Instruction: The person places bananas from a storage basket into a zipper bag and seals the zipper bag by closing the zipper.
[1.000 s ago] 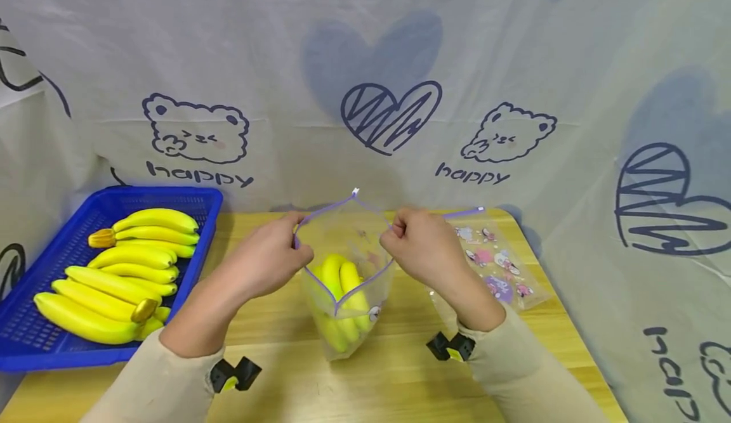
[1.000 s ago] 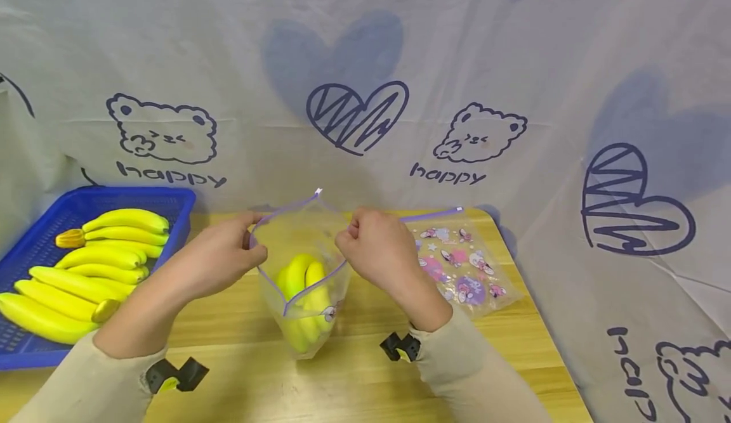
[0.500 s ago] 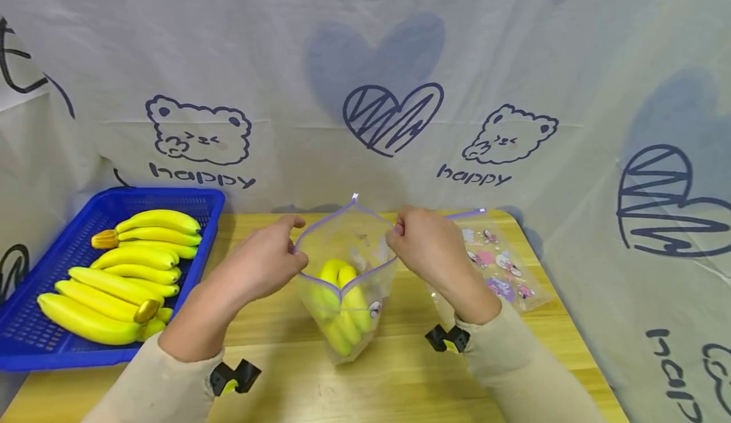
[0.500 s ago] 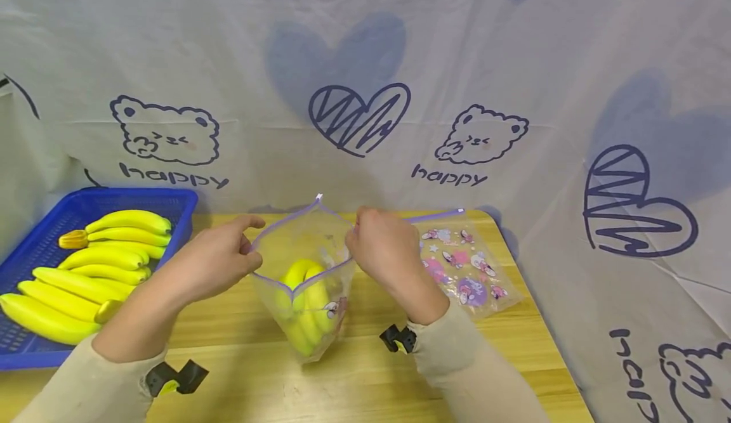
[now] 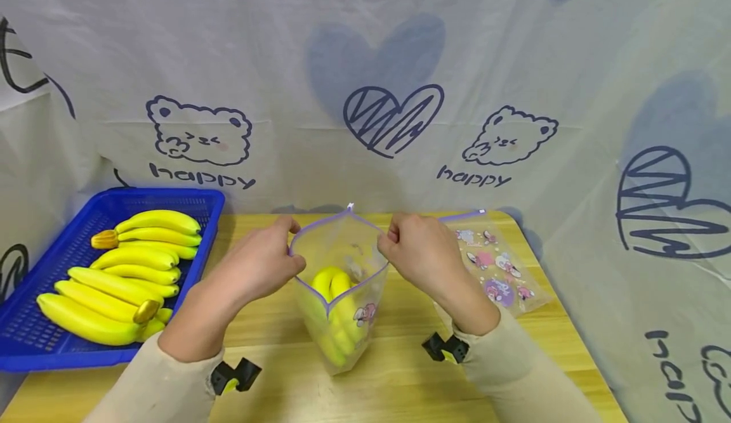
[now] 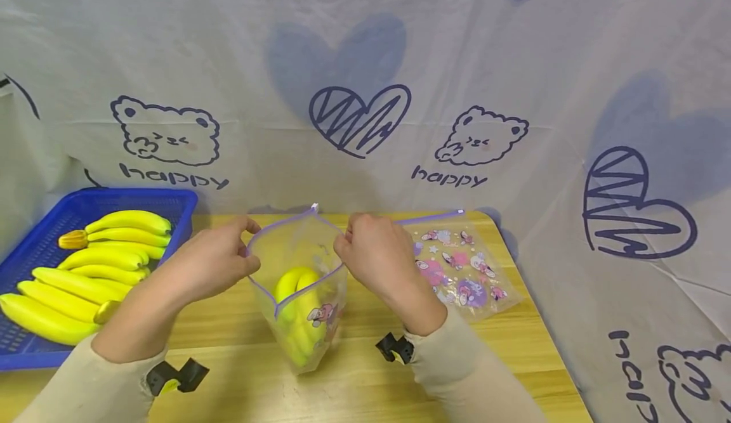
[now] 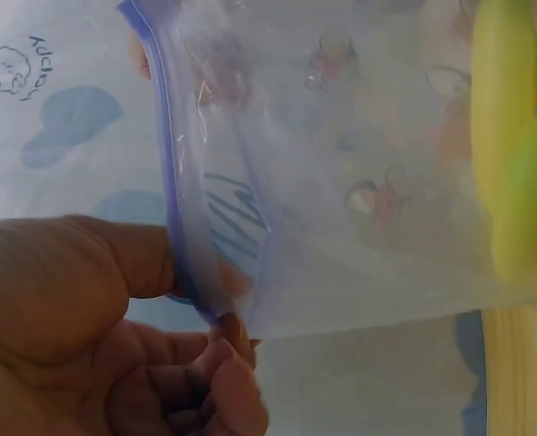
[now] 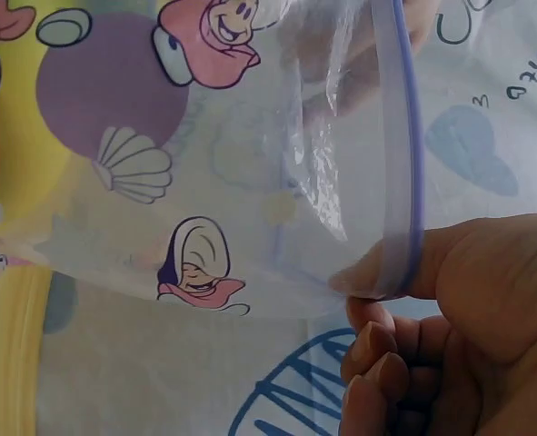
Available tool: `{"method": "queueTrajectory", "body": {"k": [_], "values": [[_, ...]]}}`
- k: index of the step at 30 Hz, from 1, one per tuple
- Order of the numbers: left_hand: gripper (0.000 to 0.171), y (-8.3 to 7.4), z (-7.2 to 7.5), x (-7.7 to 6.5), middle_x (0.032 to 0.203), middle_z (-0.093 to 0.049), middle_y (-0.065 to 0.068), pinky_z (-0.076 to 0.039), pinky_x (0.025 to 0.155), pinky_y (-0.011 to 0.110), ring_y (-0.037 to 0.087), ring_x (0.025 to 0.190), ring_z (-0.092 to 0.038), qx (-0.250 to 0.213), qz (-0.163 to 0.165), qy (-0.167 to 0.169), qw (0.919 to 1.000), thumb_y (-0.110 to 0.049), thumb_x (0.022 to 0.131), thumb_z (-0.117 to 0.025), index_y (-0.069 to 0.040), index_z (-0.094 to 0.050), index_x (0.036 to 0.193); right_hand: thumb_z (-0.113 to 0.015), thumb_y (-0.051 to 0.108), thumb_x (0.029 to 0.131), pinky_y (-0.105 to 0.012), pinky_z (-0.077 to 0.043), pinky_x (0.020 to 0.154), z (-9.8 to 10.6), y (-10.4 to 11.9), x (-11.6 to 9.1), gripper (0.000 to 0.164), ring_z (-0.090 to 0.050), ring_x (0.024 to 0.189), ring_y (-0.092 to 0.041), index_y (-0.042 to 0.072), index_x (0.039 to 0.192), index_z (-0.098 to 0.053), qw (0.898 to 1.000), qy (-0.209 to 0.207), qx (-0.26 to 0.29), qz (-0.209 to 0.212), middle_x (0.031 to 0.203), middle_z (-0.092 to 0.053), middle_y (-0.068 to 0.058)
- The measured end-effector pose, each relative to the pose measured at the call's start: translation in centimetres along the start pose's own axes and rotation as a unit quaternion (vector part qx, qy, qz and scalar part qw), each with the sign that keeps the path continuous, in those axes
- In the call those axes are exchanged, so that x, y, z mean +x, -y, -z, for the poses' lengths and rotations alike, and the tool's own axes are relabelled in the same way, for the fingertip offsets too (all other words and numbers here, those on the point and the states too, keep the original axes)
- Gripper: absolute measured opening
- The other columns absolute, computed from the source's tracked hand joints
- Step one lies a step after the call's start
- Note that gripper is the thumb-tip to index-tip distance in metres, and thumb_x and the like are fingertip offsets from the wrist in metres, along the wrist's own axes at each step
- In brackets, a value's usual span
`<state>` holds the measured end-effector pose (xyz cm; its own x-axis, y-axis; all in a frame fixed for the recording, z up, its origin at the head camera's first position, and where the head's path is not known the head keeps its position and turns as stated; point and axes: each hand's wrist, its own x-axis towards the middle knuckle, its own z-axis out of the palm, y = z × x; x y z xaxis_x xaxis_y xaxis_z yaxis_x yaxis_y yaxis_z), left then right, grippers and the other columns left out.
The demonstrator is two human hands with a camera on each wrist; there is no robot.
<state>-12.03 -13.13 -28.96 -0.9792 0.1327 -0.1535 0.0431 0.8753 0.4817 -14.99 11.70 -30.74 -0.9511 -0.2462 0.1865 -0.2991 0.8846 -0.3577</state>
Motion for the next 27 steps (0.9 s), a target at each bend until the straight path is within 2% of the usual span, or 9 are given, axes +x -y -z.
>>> {"method": "queueTrajectory", "body": {"k": [3, 5, 8, 11, 13, 17, 23, 27], "values": [[0.023, 0.6, -0.3, 0.3, 0.083, -0.064, 0.007, -0.044, 0.060, 0.037, 0.025, 0.069, -0.058, 0.028, -0.002, -0.043, 0.9987, -0.022, 0.100, -0.057, -0.005, -0.064, 0.114, -0.062, 0.018, 0.088, -0.031, -0.032, 0.048, -0.3, -0.1, 0.1, 0.025, -0.046, 0.053, -0.018, 0.017, 0.066, -0.051, 1.000, -0.003, 0.000, 0.001, 0.058, -0.048, 0.003], [0.017, 1.0, -0.6, 0.7, 0.076, -0.061, 0.005, -0.042, 0.057, 0.037, 0.024, 0.065, -0.056, 0.042, -0.009, -0.083, 0.9956, -0.020, 0.101, -0.054, -0.008, -0.064, 0.096, -0.061, 0.018, 0.087, -0.031, -0.032, 0.048, -0.4, -0.2, 0.2, 0.024, -0.045, 0.054, -0.018, 0.017, 0.066, -0.051, 1.000, -0.002, 0.000, 0.004, 0.058, -0.048, 0.003], [0.022, 1.4, -1.3, 1.0, 0.067, -0.052, 0.004, -0.037, 0.054, 0.036, 0.024, 0.059, -0.050, 0.044, -0.025, -0.163, 0.9854, -0.014, 0.098, -0.051, -0.013, -0.056, 0.076, -0.060, 0.019, 0.086, -0.030, -0.031, 0.048, -0.4, -0.1, 0.1, 0.022, -0.043, 0.053, -0.016, 0.017, 0.067, -0.051, 1.000, -0.003, 0.006, 0.011, 0.059, -0.047, 0.003], [0.025, 1.3, -1.6, 1.0, 0.066, -0.046, 0.003, -0.034, 0.051, 0.036, 0.024, 0.055, -0.047, 0.029, -0.028, -0.228, 0.9727, -0.014, 0.097, -0.051, -0.014, -0.051, 0.071, -0.060, 0.018, 0.086, -0.029, -0.030, 0.047, 0.1, 0.1, -0.2, 0.020, -0.043, 0.052, -0.016, 0.017, 0.068, -0.052, 1.000, -0.016, 0.018, 0.011, 0.059, -0.047, 0.003], [0.026, 1.2, -1.6, 1.0, 0.066, -0.046, 0.004, -0.034, 0.051, 0.036, 0.025, 0.055, -0.046, 0.024, -0.028, -0.259, 0.9651, -0.014, 0.096, -0.050, -0.014, -0.050, 0.070, -0.060, 0.018, 0.086, -0.029, -0.030, 0.047, 0.5, 0.2, -0.3, 0.019, -0.043, 0.052, -0.015, 0.017, 0.068, -0.053, 0.999, -0.026, 0.027, 0.011, 0.059, -0.047, 0.003], [0.025, 1.2, -1.7, 1.2, 0.070, -0.050, 0.005, -0.037, 0.052, 0.038, 0.026, 0.058, -0.050, 0.022, -0.022, -0.263, 0.9643, -0.016, 0.097, -0.051, -0.014, -0.053, 0.072, -0.060, 0.018, 0.085, -0.030, -0.033, 0.049, 0.8, 0.4, -0.2, 0.017, -0.046, 0.053, -0.017, 0.017, 0.069, -0.054, 0.999, -0.032, 0.027, 0.014, 0.060, -0.050, 0.002], [0.022, 1.7, -2.0, 1.8, 0.068, -0.049, 0.004, -0.035, 0.052, 0.036, 0.026, 0.058, -0.049, 0.037, -0.004, -0.211, 0.9768, -0.017, 0.097, -0.052, -0.015, -0.051, 0.075, -0.059, 0.018, 0.086, -0.029, -0.029, 0.048, -0.3, 0.0, 0.4, 0.020, -0.042, 0.052, -0.016, 0.017, 0.068, -0.051, 1.000, -0.019, 0.022, 0.005, 0.058, -0.047, 0.003], [0.020, 2.1, -1.9, 2.0, 0.069, -0.052, 0.004, -0.036, 0.052, 0.037, 0.026, 0.060, -0.051, 0.051, 0.000, -0.196, 0.9793, -0.018, 0.096, -0.054, -0.014, -0.054, 0.077, -0.060, 0.016, 0.086, -0.029, -0.029, 0.047, -0.6, -0.3, 0.5, 0.021, -0.043, 0.051, -0.015, 0.017, 0.067, -0.051, 0.999, -0.026, 0.025, 0.009, 0.058, -0.047, 0.003]]}}
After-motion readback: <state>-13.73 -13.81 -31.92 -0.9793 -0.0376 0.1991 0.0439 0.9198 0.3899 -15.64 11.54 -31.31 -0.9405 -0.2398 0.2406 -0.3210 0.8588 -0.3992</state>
